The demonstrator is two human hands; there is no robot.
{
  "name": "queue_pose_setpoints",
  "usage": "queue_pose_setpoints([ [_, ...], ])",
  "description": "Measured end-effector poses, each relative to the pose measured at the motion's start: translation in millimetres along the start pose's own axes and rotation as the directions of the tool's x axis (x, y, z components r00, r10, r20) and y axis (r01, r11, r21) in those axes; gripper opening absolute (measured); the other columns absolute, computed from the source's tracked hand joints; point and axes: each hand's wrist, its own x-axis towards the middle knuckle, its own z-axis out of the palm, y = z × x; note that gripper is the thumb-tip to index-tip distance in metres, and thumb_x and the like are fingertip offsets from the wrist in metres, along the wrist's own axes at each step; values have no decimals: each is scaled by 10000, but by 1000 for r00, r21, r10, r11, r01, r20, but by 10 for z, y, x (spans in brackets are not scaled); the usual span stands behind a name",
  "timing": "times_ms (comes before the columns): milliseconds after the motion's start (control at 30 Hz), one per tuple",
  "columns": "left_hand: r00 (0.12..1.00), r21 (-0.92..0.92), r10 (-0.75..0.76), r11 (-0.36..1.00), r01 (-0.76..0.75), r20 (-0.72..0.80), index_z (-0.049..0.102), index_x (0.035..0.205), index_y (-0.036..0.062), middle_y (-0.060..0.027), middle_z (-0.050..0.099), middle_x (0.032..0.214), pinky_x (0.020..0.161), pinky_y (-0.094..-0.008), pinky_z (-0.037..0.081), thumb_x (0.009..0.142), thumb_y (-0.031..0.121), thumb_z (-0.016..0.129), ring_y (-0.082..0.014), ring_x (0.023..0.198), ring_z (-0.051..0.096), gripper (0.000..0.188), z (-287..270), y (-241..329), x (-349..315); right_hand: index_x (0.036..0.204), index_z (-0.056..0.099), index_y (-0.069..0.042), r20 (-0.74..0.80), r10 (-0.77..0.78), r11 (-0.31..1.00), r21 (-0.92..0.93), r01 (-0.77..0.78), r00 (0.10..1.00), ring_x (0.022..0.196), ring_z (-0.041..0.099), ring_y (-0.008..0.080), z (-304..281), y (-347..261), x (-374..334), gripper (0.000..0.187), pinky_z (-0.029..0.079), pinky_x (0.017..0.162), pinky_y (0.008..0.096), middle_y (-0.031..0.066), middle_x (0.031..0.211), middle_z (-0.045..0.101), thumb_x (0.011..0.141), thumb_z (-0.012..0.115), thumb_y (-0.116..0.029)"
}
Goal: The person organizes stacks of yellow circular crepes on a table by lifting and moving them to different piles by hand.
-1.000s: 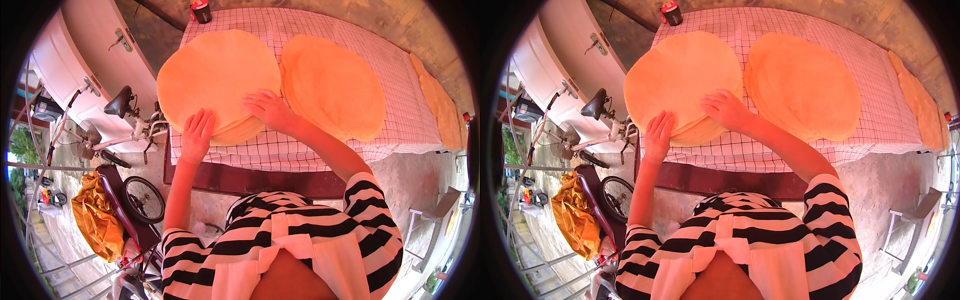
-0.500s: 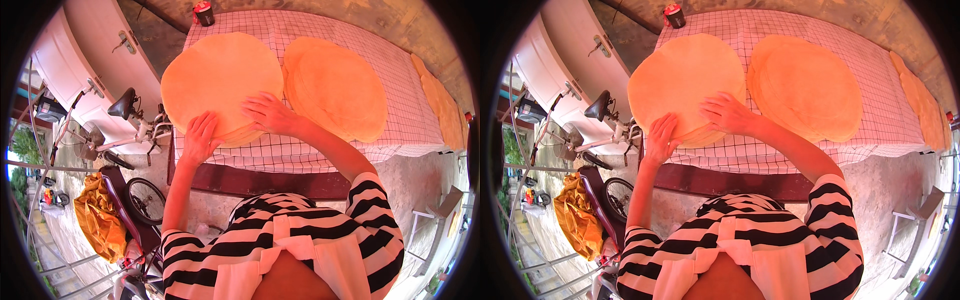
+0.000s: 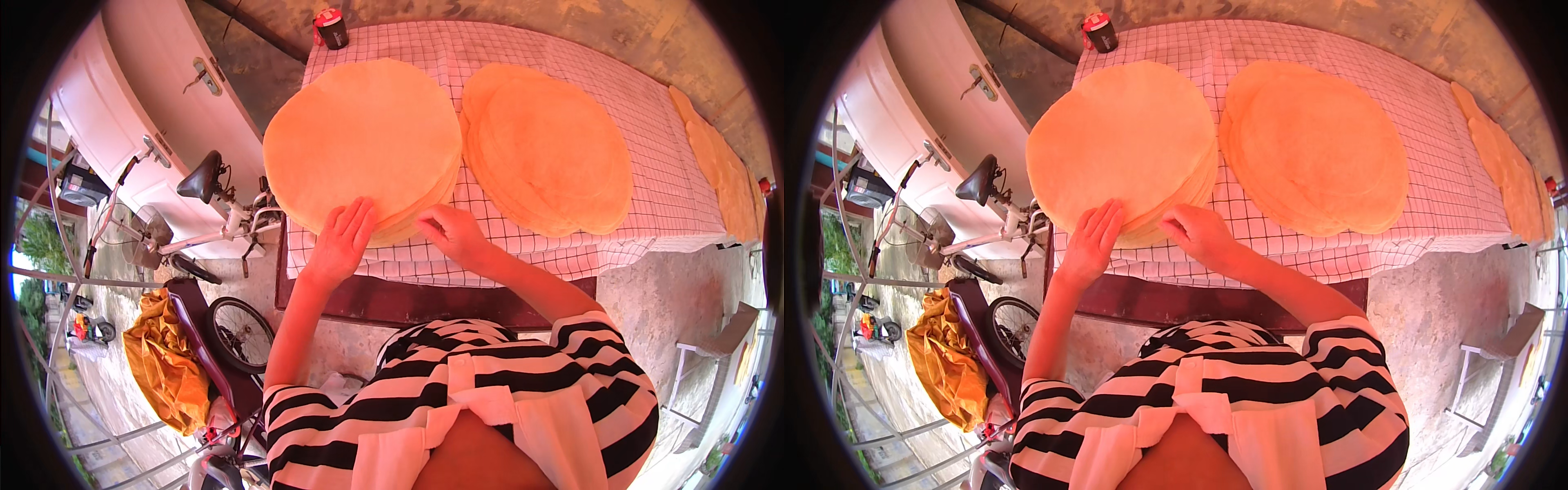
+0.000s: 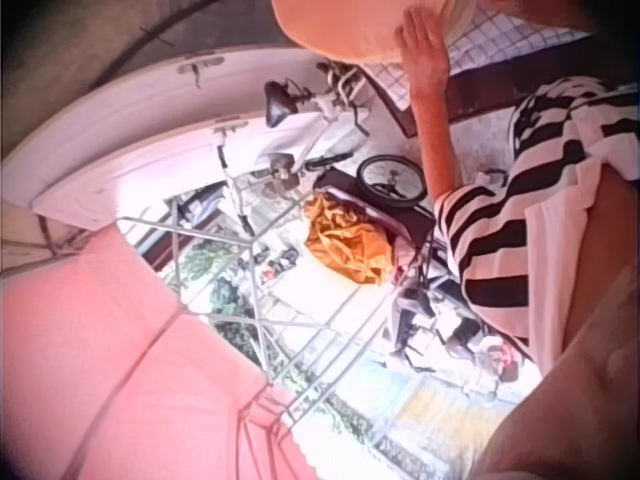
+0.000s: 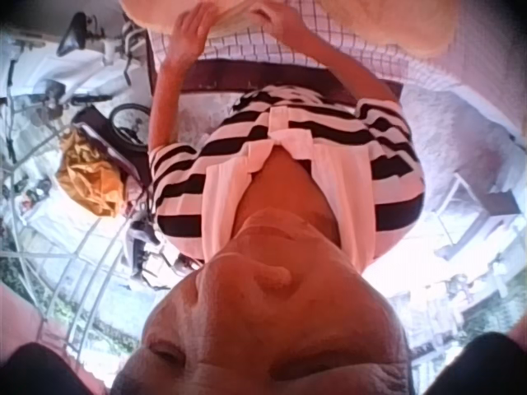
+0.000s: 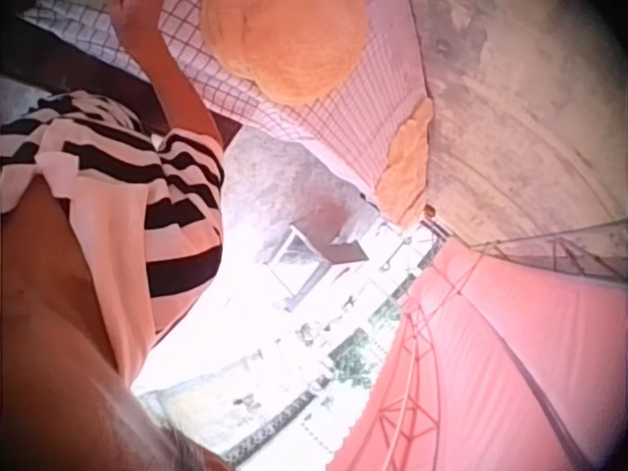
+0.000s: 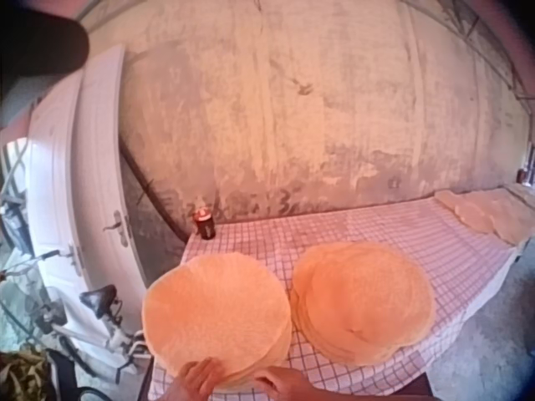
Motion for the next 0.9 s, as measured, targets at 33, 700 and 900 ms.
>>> queue_pose_setpoints([
  [33,1000,6,4,1000,-4,1,446,1154,-71,-219,476,1229,891,-473,391,711,38,532,-354,1118,480,465,-3,-17,7,871,558,-24,43,178,966,181,-183,983,655,611,177,41,-29,-23,196,471,549,275,52,766,613,841,602,-213],
  [700,959,188,-113,968,166,-261,526,1059,-40,-206,573,1098,885,-473,421,703,-55,508,-352,1033,557,357,-289,-74,419,757,554,-36,70,712,314,858,-406,699,518,623,154,483,-206,105,234,411,394,205,79,663,618,862,588,-242],
  [900,965,87,-216,969,230,-148,501,1100,-58,-207,565,1121,909,-492,401,741,-28,492,-349,1083,536,361,231,73,66,759,552,-37,87,705,332,837,-435,704,529,624,155,483,-181,89,203,423,406,206,82,675,620,858,579,-213],
])
